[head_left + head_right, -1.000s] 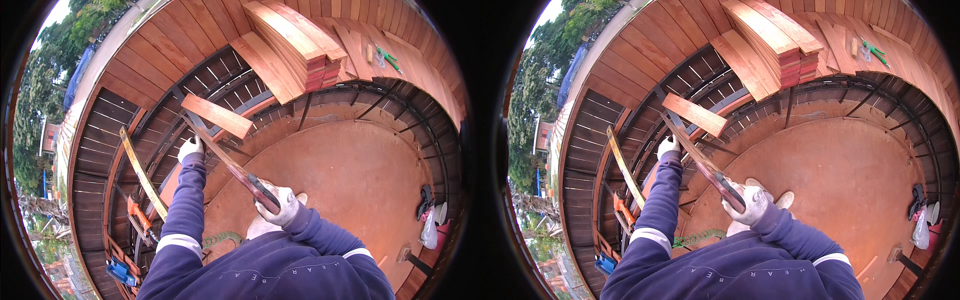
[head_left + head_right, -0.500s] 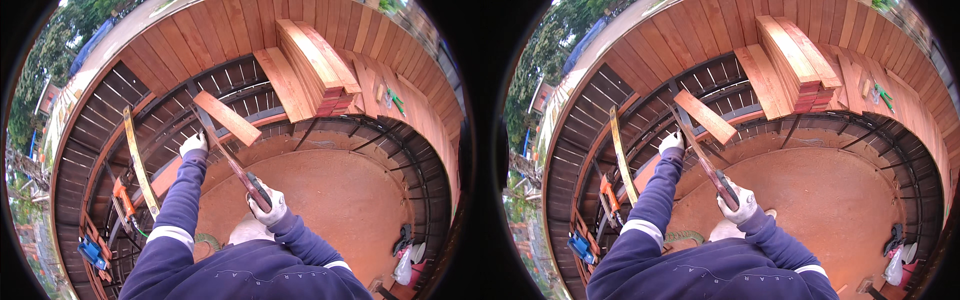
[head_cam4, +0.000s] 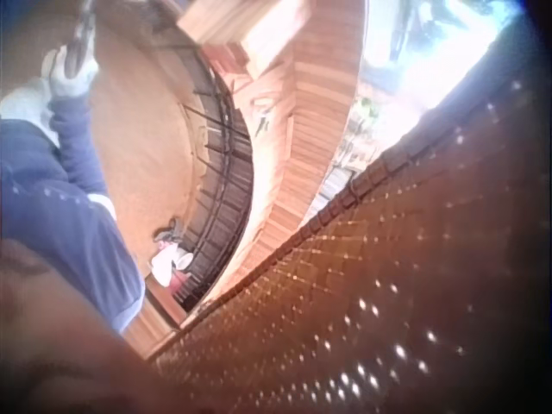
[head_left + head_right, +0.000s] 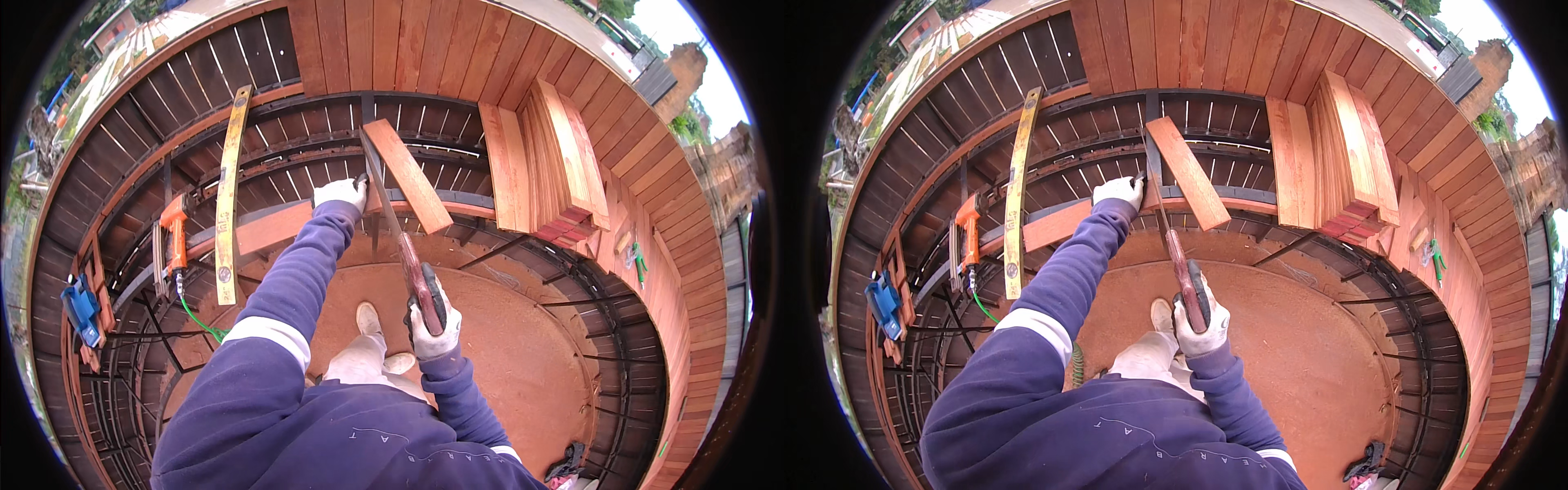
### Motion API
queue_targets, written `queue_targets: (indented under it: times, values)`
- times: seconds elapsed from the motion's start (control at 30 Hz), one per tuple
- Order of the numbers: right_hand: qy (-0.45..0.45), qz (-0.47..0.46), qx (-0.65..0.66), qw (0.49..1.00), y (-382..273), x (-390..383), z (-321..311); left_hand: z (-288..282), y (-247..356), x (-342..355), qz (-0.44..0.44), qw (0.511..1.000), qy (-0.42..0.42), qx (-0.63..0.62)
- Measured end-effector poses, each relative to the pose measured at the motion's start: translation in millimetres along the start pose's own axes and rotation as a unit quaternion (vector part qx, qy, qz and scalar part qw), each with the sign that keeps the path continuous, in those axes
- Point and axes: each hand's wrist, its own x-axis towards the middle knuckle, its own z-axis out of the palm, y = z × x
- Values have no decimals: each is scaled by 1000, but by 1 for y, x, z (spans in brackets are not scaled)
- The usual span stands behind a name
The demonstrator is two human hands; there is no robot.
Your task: The person uses a hand saw to cut a wooden plank to size. They then position the plank on a curved wooden structure, check its alignment with a spirit level, and secure it using a nail gun.
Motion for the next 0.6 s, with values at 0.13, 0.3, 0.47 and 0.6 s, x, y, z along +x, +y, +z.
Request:
queue_targets:
  times: [0.13, 0.3, 0.47, 0.6]
  values:
    - [-23, 26, -11, 999, -14, -60, -34, 3, -3, -2, -6, 1000, -5, -1]
    - [5, 44, 49, 998, -10, -25, -21, 6, 1, -1, 16, 1000, 10, 20]
    - [-21, -29, -3, 999, -5, 33, 9, 0, -4, 0, 5, 1000, 2, 7]
    - [-20, 47, 25, 998, -16, -38, -26, 12, -8, 0, 12, 1000, 21, 4]
